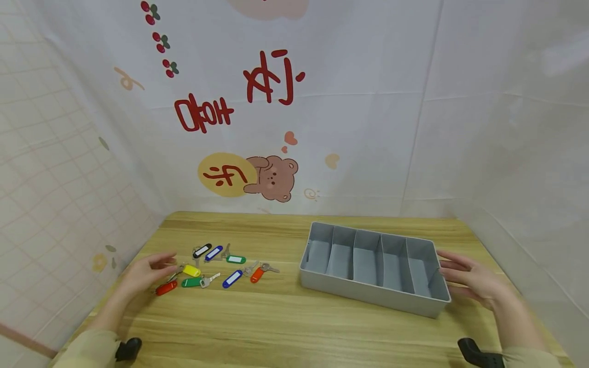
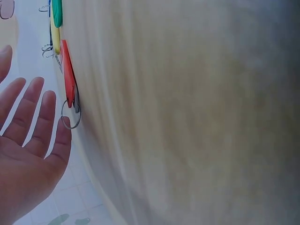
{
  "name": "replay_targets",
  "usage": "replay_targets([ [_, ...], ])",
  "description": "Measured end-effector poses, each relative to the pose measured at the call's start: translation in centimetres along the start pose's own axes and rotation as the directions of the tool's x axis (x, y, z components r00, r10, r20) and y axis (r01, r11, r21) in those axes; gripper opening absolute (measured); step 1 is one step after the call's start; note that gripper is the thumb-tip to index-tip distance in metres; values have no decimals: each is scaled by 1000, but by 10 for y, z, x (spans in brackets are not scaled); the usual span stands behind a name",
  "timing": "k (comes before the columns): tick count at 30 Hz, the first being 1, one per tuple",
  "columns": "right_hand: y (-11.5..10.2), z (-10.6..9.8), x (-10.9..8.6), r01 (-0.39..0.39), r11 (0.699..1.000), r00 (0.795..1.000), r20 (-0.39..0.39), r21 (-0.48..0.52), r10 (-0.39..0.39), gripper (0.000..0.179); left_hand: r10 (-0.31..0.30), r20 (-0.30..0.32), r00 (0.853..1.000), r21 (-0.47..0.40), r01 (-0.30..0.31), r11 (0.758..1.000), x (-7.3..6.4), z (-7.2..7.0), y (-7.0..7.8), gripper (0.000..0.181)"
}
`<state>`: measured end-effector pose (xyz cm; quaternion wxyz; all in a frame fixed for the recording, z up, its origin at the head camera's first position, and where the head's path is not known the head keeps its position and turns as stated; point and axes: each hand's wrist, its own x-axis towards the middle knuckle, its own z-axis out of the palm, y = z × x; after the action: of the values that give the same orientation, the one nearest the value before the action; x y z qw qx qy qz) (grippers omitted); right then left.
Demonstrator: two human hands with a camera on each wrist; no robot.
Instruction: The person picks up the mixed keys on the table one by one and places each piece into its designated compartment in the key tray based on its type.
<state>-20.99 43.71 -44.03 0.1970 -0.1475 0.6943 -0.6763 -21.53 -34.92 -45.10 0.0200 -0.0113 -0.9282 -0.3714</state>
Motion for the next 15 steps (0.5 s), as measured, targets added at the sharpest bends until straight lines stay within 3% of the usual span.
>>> replay_targets([
  [15, -7, 23, 20, -29, 999, 1000, 2, -26, 29, 50, 18, 12, 1000, -16, -18, 1000, 12, 6, -6, 50],
])
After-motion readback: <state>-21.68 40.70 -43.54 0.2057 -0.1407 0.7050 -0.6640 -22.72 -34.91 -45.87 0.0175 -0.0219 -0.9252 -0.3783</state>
